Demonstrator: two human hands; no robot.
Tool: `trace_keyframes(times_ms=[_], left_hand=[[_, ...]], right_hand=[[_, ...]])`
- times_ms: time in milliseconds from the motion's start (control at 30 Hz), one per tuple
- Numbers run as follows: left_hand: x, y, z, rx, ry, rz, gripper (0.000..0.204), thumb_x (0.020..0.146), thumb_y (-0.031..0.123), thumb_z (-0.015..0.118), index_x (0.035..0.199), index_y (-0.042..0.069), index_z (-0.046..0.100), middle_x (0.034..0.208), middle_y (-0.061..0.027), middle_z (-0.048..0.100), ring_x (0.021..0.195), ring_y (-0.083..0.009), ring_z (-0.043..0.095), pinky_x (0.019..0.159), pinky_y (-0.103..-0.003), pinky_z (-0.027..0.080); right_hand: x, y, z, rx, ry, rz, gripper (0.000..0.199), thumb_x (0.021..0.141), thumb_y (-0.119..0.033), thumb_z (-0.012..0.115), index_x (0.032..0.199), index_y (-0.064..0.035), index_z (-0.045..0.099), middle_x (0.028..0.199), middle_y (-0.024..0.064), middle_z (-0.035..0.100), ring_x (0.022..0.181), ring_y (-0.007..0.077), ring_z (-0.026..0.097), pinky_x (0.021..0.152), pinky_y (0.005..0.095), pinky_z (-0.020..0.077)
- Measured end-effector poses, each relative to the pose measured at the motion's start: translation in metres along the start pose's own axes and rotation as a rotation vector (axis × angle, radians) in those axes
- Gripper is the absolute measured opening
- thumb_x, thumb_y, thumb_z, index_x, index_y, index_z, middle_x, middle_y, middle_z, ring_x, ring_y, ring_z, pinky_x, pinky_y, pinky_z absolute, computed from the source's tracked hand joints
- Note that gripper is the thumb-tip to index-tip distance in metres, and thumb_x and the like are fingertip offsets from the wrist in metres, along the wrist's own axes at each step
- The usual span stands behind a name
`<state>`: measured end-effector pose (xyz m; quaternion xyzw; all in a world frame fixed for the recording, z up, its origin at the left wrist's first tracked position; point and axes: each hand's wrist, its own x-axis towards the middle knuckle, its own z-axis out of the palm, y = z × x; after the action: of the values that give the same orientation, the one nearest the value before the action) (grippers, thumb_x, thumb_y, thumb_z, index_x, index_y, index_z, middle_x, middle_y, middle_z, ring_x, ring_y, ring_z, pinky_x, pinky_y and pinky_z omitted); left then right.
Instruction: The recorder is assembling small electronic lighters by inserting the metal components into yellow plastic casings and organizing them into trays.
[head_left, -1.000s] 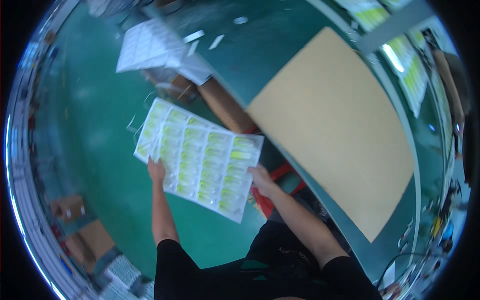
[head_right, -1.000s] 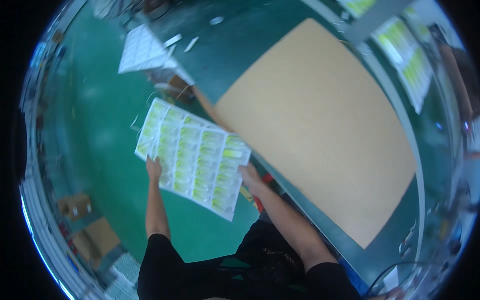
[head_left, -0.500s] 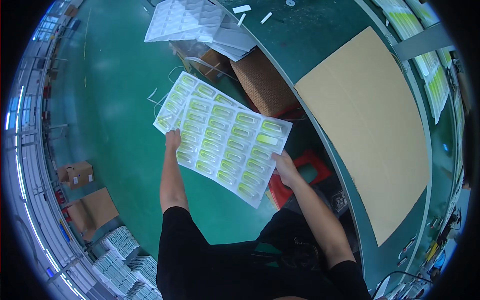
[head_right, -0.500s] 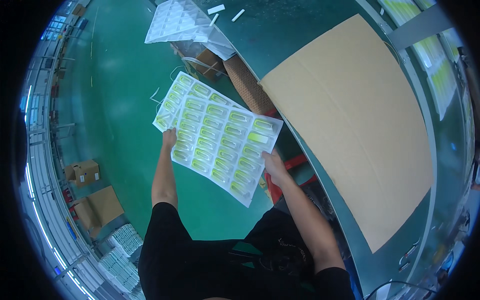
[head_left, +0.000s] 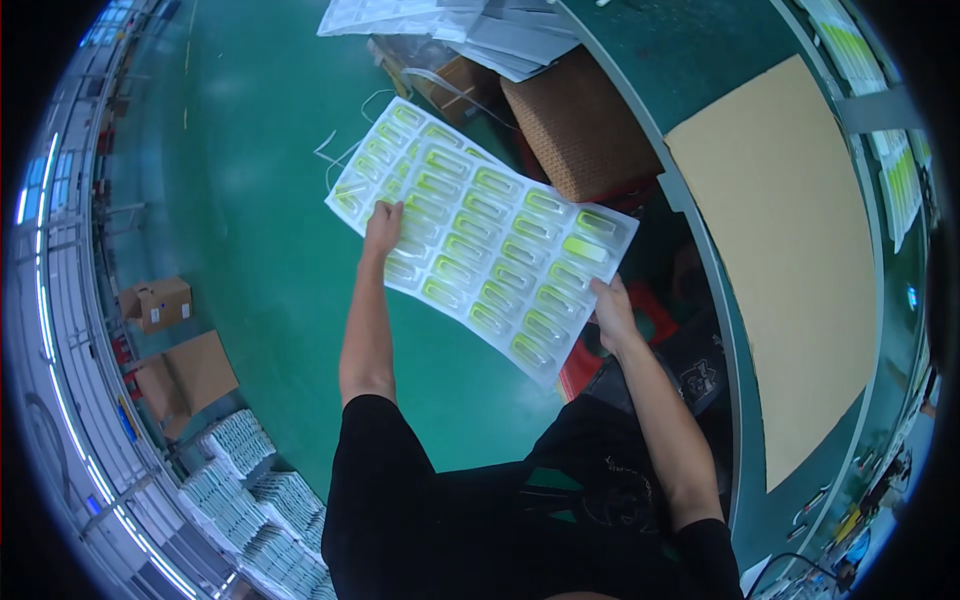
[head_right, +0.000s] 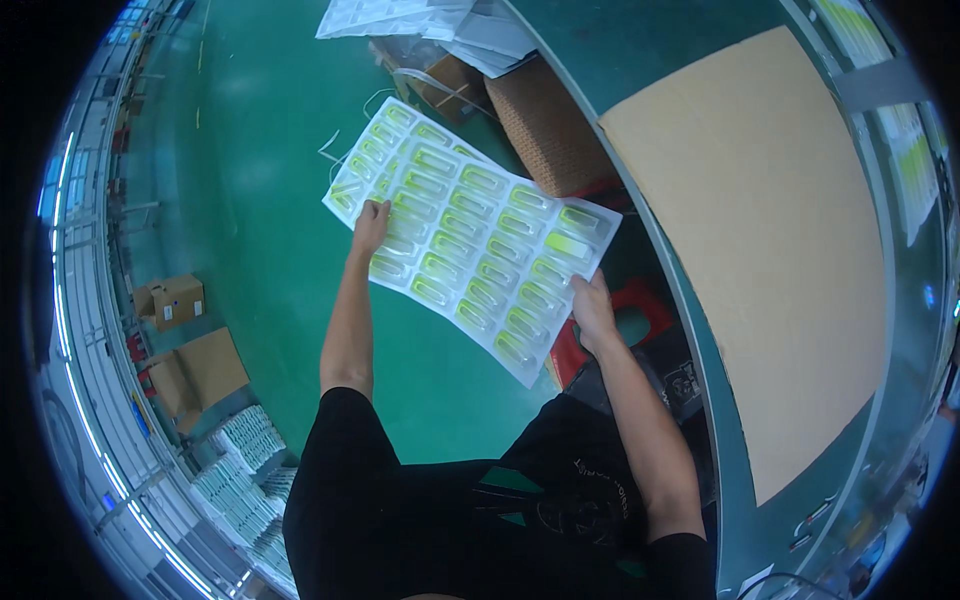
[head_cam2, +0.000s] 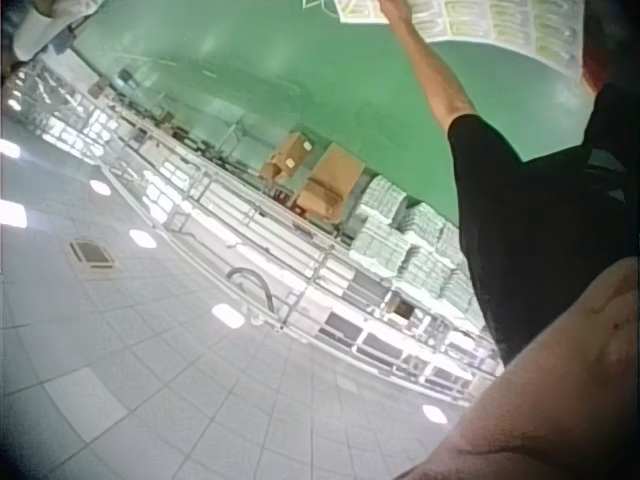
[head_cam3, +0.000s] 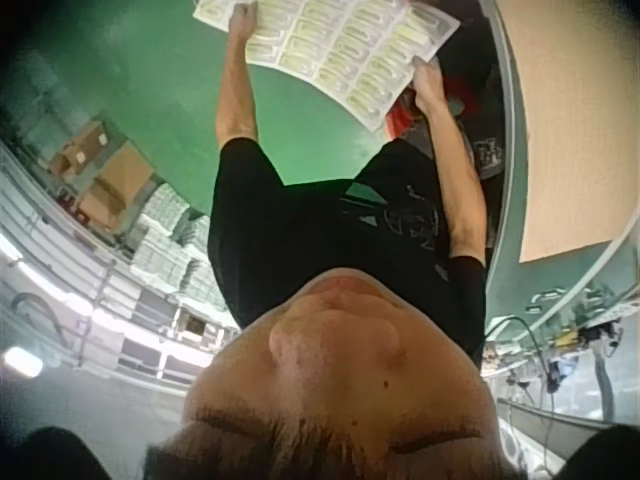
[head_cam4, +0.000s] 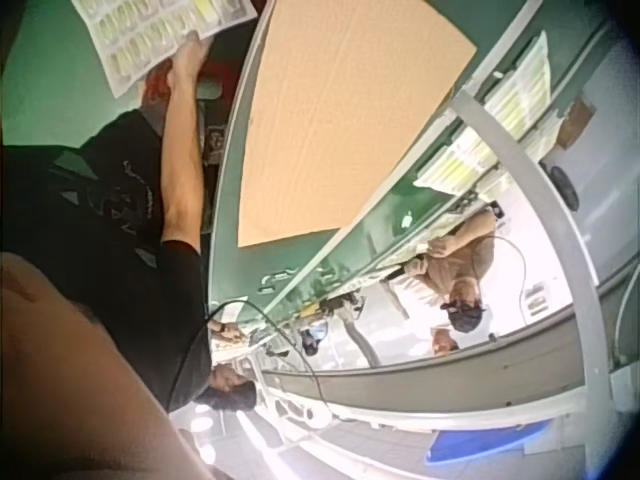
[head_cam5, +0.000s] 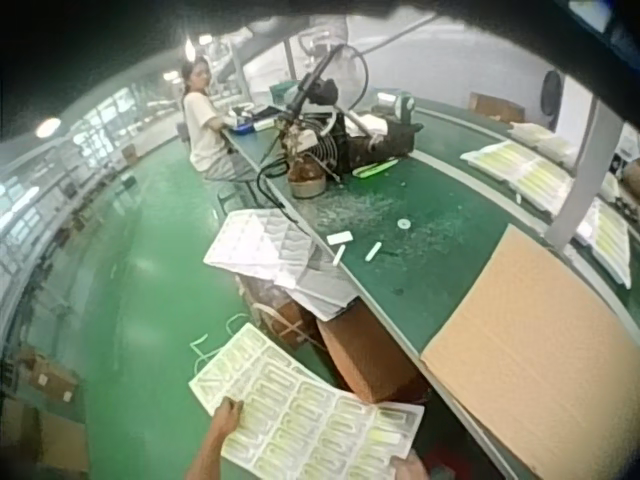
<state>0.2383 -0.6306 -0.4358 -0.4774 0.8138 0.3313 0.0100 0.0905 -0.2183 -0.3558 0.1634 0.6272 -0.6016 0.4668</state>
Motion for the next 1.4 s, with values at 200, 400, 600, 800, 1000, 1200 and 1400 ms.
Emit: trace_keyframes(times_ms=[200,400,600,800,1000,1200,1400], left_hand=[[-0.033,0.023,-0.014,-0.017,0.102,-0.007,0.035,0.099,0.036,0.049,0.100,0.001,0.051,0.088,-0.0261,0.065,0.086,-0.0455,0.062,0.074,-0.049,0.047],[-0.084,-0.001,-0.062,-0.051,0.278,0.052,0.032,0.100,0.033,0.048,0.101,0.001,0.053,0.084,-0.0189,0.062,0.077,-0.0326,0.060,0.072,-0.041,0.047],[-0.140,-0.013,-0.158,0.011,0.322,0.014,0.028,0.100,0.029,0.052,0.101,0.001,0.055,0.085,-0.0084,0.059,0.076,-0.0154,0.053,0.071,-0.032,0.045],[-0.140,-0.011,-0.289,0.165,0.332,0.154,0.023,0.100,0.024,0.054,0.103,0.001,0.059,0.088,-0.0030,0.056,0.079,-0.0114,0.047,0.070,-0.026,0.042],[-0.161,0.110,-0.363,-0.022,0.204,0.165,0.026,0.102,0.028,0.050,0.109,0.003,0.057,0.098,-0.0030,0.057,0.089,-0.0128,0.051,0.082,-0.028,0.044],[-0.169,0.273,-0.344,-0.264,0.078,0.243,0.027,0.100,0.028,0.053,0.109,0.003,0.059,0.103,-0.0041,0.062,0.093,-0.0144,0.057,0.085,-0.030,0.047],[-0.227,0.437,-0.234,-0.311,-0.126,0.481,0.020,0.100,0.019,0.051,0.103,0.002,0.060,0.092,-0.0017,0.061,0.083,-0.0103,0.056,0.077,-0.027,0.045]], right_hand=[[-0.020,-0.009,-0.005,0.048,0.041,-0.025,0.045,0.096,-0.011,0.044,0.140,0.0001,0.039,0.128,0.0141,0.056,0.117,0.0233,0.055,0.100,0.0340,0.0421],[-0.044,-0.015,0.006,0.068,-0.089,-0.116,0.049,0.097,-0.009,0.044,0.145,-0.0011,0.033,0.141,0.0135,0.047,0.128,0.0228,0.047,0.108,0.0335,0.0343],[-0.099,-0.015,0.039,0.131,-0.335,-0.207,0.045,0.098,-0.006,0.042,0.142,0.0002,0.033,0.138,0.0133,0.047,0.126,0.0199,0.046,0.108,0.0340,0.0345],[-0.140,-0.038,0.082,-0.125,-0.431,-0.298,0.045,0.099,-0.014,0.044,0.138,0.0030,0.029,0.125,0.0216,0.054,0.115,0.0265,0.055,0.098,0.0375,0.0429],[-0.213,-0.117,0.033,-0.131,-0.350,-0.515,0.035,0.098,-0.019,0.044,0.125,0.0023,0.033,0.097,0.0315,0.060,0.092,0.0472,0.061,0.078,0.0497,0.0468],[-0.272,-0.169,-0.054,0.000,-0.201,-0.664,0.034,0.099,-0.019,0.043,0.123,0.0034,0.036,0.099,0.0305,0.061,0.089,0.0420,0.064,0.080,0.0468,0.0483],[-0.317,-0.152,-0.181,0.464,-0.072,-0.882,0.039,0.099,-0.008,0.045,0.137,0.0035,0.040,0.120,0.0122,0.060,0.109,0.0155,0.056,0.098,0.0315,0.0444]])
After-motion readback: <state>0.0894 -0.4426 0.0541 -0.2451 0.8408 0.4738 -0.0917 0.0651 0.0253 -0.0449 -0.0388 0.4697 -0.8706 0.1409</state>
